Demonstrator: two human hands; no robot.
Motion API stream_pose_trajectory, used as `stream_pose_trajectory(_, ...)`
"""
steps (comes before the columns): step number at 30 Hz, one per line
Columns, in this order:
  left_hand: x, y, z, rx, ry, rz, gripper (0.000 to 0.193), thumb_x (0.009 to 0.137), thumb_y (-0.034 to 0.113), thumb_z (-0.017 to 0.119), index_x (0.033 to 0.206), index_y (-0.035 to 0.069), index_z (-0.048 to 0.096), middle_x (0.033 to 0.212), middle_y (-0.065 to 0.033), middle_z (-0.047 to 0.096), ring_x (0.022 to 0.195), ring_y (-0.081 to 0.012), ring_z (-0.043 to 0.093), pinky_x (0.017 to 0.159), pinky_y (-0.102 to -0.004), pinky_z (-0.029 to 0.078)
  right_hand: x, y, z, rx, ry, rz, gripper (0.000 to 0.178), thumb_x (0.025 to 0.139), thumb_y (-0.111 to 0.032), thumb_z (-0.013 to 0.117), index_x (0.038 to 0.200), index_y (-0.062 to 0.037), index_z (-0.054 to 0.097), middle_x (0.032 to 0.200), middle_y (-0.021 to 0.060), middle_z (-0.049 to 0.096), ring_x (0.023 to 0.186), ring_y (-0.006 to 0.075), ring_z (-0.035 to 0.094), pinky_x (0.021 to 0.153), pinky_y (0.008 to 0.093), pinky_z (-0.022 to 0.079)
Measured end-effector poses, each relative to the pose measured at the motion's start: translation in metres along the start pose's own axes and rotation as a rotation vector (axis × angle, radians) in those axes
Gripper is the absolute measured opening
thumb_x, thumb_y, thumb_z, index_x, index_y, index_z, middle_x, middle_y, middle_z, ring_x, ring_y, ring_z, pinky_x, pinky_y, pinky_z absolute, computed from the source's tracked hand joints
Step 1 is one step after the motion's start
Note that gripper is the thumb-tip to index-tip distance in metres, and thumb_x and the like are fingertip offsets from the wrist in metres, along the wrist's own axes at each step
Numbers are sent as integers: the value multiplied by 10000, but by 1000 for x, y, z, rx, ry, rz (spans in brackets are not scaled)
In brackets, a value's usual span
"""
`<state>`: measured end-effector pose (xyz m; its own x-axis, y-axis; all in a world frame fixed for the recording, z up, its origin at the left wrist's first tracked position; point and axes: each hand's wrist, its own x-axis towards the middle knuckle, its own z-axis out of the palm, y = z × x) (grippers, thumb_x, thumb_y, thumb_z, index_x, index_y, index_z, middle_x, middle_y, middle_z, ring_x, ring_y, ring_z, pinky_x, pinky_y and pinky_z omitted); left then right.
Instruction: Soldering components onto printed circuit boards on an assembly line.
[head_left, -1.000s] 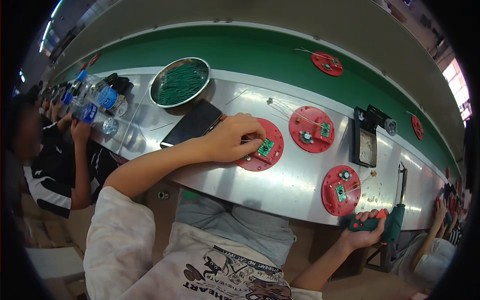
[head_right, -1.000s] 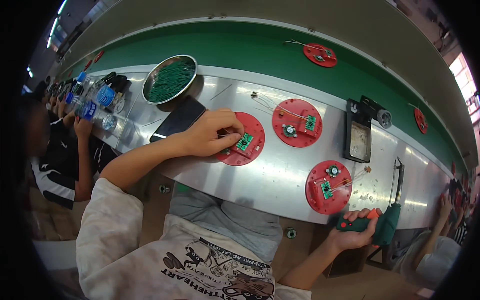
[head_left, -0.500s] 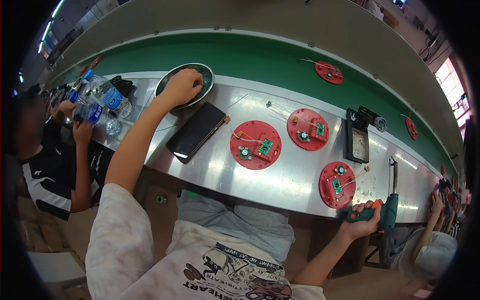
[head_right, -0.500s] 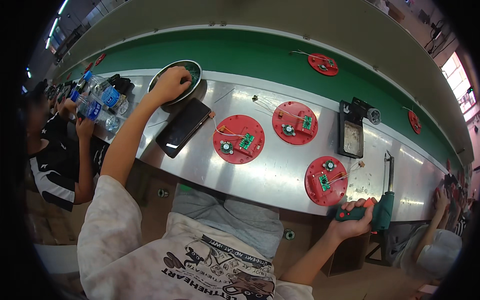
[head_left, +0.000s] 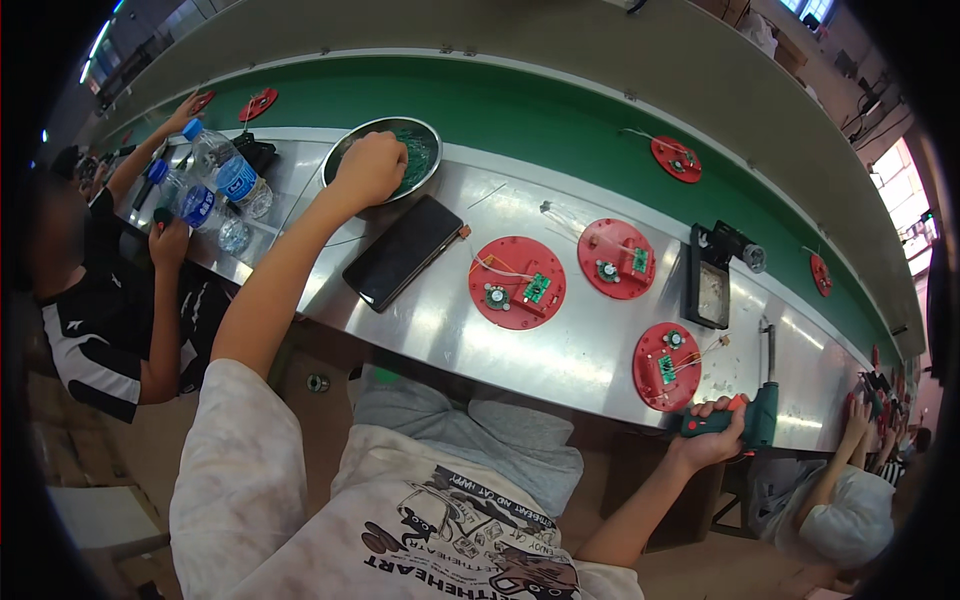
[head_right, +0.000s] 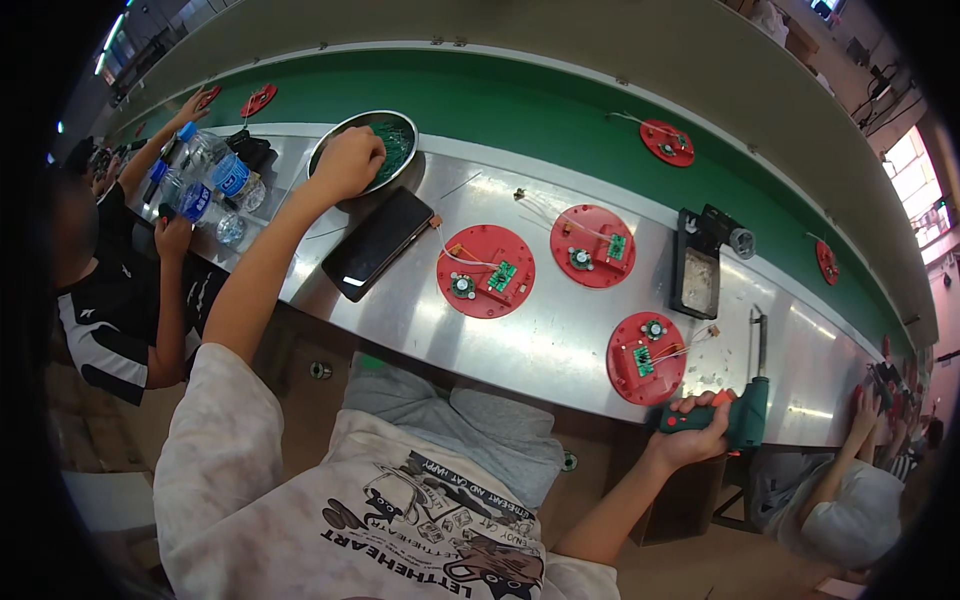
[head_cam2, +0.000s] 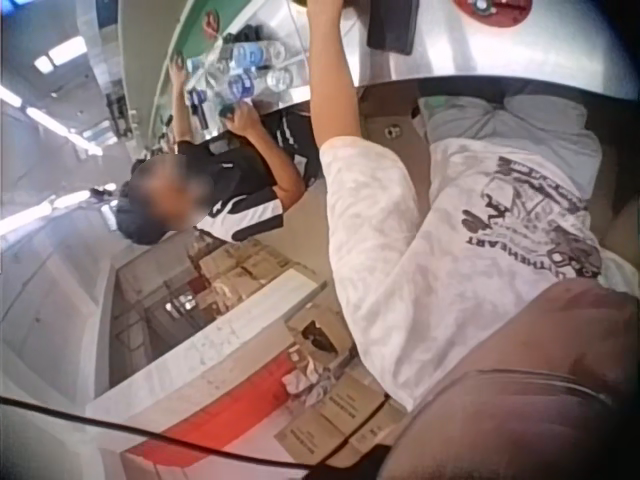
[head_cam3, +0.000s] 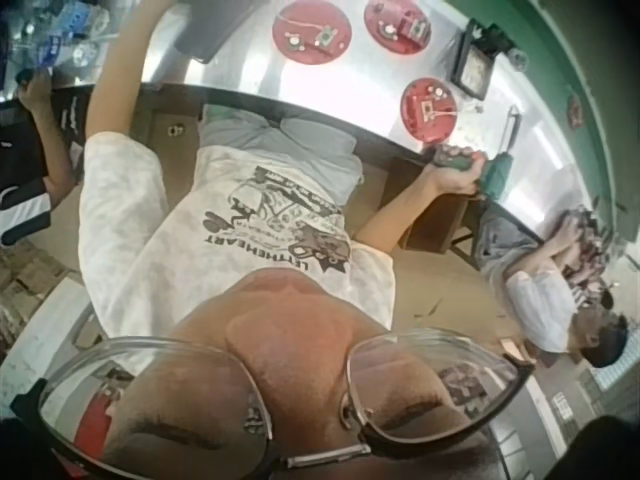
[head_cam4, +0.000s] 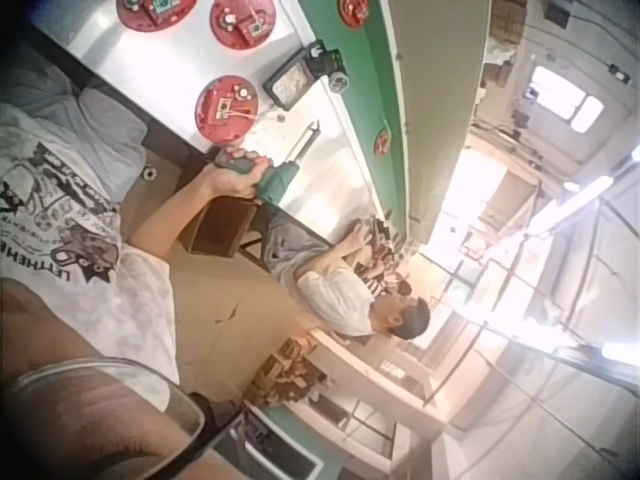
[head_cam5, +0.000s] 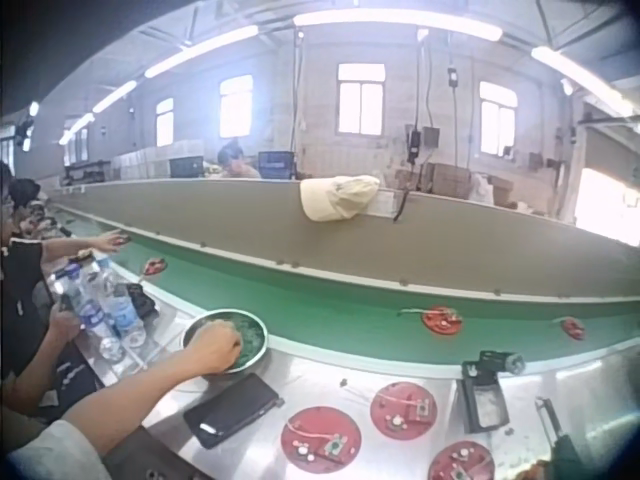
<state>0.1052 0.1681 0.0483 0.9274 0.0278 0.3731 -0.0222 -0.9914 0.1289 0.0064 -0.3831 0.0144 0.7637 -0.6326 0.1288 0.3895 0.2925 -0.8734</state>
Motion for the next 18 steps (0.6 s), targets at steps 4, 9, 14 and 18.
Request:
stream_pose_trajectory(4,6,-10,-3,16,-31,-8,93,813,100,672,858,30,712,866,-143,656,859,-329,641,783,-435,507,1,2,-1,5,-38,39,219,942,-251,520,995,-44,570,715,32,542,522,141,497,491,285,417)
stream_pose_trajectory(9,4,2,-32,-538,154,-114,103,873,65,644,925,-13,686,808,-155,688,772,-265,672,711,-341,514,-6,-8,10,-5,-11,64,217,932,-226,525,1022,-29,547,684,40,520,492,136,493,457,290,419)
stream_pose_trajectory(14,-24,72,-67,-734,210,-20,125,885,64,636,980,-13,662,851,-154,682,770,-275,667,678,-331,512,-16,-15,7,-56,-74,-2,239,923,-218,538,1066,-26,526,699,47,512,486,140,493,450,281,419)
stream_pose_trajectory(18,-69,144,-65,-721,160,211,86,808,17,663,890,-7,662,801,-132,644,703,-279,632,639,-371,508,-67,-28,18,-179,-382,30,346,908,-247,596,1144,0,542,813,84,586,550,169,530,506,291,468)
